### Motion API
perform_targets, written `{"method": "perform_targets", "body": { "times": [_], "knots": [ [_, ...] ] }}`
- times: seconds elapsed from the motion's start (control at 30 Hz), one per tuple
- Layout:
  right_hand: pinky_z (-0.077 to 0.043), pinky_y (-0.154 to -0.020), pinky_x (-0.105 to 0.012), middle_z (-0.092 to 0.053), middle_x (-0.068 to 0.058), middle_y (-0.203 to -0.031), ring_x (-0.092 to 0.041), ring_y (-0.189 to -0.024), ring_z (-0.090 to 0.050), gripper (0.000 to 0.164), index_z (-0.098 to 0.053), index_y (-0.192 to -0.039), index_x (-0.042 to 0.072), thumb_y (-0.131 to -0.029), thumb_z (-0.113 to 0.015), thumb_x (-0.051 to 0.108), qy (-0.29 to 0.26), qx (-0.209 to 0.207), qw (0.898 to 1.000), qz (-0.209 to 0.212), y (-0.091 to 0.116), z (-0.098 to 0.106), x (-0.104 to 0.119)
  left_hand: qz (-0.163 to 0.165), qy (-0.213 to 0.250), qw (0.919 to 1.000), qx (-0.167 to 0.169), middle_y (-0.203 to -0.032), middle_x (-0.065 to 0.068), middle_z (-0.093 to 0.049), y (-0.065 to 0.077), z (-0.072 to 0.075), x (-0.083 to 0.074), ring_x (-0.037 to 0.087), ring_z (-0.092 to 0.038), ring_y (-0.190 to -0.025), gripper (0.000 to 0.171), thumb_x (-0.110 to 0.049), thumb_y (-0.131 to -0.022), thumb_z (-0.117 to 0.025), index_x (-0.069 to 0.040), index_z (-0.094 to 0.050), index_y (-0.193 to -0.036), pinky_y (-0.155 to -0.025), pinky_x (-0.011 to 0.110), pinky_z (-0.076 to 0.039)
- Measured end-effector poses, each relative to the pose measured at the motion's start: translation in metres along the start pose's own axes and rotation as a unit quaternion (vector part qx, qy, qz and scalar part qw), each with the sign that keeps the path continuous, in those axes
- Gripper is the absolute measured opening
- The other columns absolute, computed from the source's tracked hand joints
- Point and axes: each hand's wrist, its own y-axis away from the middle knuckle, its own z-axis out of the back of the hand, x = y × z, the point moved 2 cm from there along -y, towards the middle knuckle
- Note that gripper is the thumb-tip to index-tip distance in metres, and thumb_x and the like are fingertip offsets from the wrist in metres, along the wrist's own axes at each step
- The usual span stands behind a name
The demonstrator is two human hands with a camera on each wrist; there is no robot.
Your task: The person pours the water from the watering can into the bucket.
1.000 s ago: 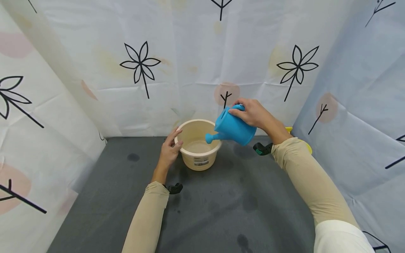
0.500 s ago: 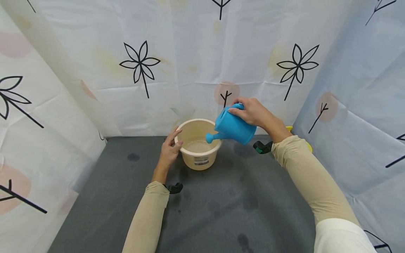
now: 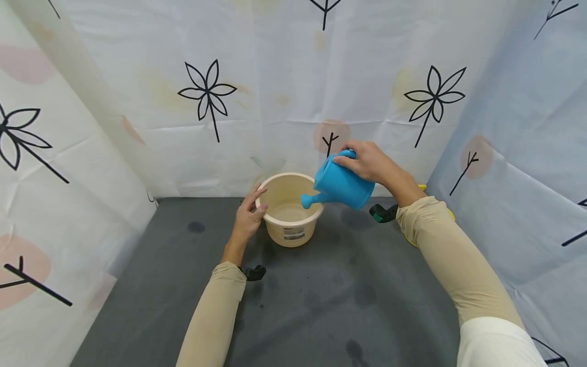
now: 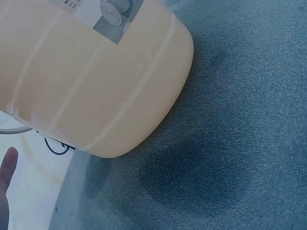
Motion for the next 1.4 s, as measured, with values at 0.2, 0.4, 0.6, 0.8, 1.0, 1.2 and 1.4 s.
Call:
{"method": "perform_targets", "body": {
  "times": [0.2, 0.4, 0.6, 0.8, 1.0, 1.2, 1.4],
  "knots": [
    [-0.05, -0.094, -0.054, -0.065, -0.027, -0.125, -0.04, -0.11, -0.062, 0.039, -0.062, -0.129, 0.0, -0.105, -0.057, 0.031, 0.002, 0.007, 1.0, -0.006, -0.001, 0.001, 0.005, 0.003, -0.001, 1.0, 0.002, -0.167, -0.008, -0.034, 0.0, 0.001, -0.001, 0.034, -0.055, -0.124, 0.05, -0.028, -0.101, -0.064, -0.025, -0.054, -0.15, -0.09, 0.035, -0.051],
    [-0.05, -0.097, -0.054, -0.065, -0.026, -0.127, -0.041, -0.113, -0.061, 0.038, -0.062, -0.129, 0.001, -0.105, -0.057, 0.031, 0.01, 0.016, 1.0, 0.0, -0.002, 0.001, 0.011, -0.001, -0.002, 1.0, 0.0, -0.167, -0.007, -0.033, -0.002, -0.001, 0.004, 0.033, -0.054, -0.127, 0.05, -0.028, -0.101, -0.064, -0.026, -0.054, -0.15, -0.094, 0.04, -0.051],
    [-0.05, -0.096, -0.054, -0.066, -0.026, -0.125, -0.04, -0.111, -0.062, 0.037, -0.063, -0.128, 0.002, -0.105, -0.057, 0.031, 0.02, 0.019, 1.0, 0.004, -0.005, 0.001, 0.011, -0.009, -0.003, 1.0, -0.004, -0.167, 0.0, -0.034, -0.002, -0.002, 0.006, 0.034, -0.053, -0.127, 0.051, -0.035, -0.101, -0.064, -0.023, -0.054, -0.15, -0.094, 0.041, -0.051],
    [-0.05, -0.097, -0.054, -0.065, -0.026, -0.127, -0.041, -0.113, -0.061, 0.039, -0.062, -0.13, 0.003, -0.105, -0.058, 0.032, 0.026, 0.023, 0.999, 0.001, -0.007, 0.002, 0.013, -0.019, -0.007, 0.9997, -0.011, -0.166, 0.006, -0.036, -0.002, -0.002, 0.007, 0.036, -0.055, -0.123, 0.052, -0.039, -0.101, -0.063, -0.022, -0.055, -0.149, -0.088, 0.036, -0.053],
    [-0.049, -0.096, -0.054, -0.064, -0.025, -0.127, -0.041, -0.113, -0.06, 0.039, -0.062, -0.13, 0.003, -0.105, -0.058, 0.032, 0.027, 0.028, 0.999, 0.002, -0.008, 0.003, 0.016, -0.004, -0.002, 1.0, 0.006, -0.168, 0.003, -0.033, -0.003, -0.001, 0.005, 0.037, -0.055, -0.127, 0.05, -0.028, -0.102, -0.063, -0.022, -0.053, -0.151, -0.093, 0.043, -0.052],
    [-0.05, -0.095, -0.054, -0.065, -0.025, -0.125, -0.04, -0.112, -0.06, 0.037, -0.062, -0.128, 0.003, -0.104, -0.059, 0.032, 0.028, 0.033, 0.999, 0.006, -0.011, 0.002, 0.016, 0.0, 0.011, 0.9999, 0.011, -0.169, 0.003, -0.029, -0.003, -0.002, 0.005, 0.041, -0.048, -0.136, 0.053, -0.023, -0.103, -0.062, -0.016, -0.049, -0.153, -0.104, 0.055, -0.046],
    [-0.05, -0.093, -0.053, -0.066, -0.024, -0.122, -0.039, -0.109, -0.06, 0.036, -0.064, -0.126, 0.003, -0.104, -0.06, 0.032, 0.033, 0.031, 0.999, 0.007, -0.014, 0.003, 0.016, 0.001, 0.006, 1.0, 0.004, -0.168, 0.001, -0.032, -0.003, -0.001, 0.005, 0.038, -0.052, -0.13, 0.051, -0.026, -0.101, -0.063, -0.02, -0.052, -0.151, -0.1, 0.053, -0.048]
  ]
}}
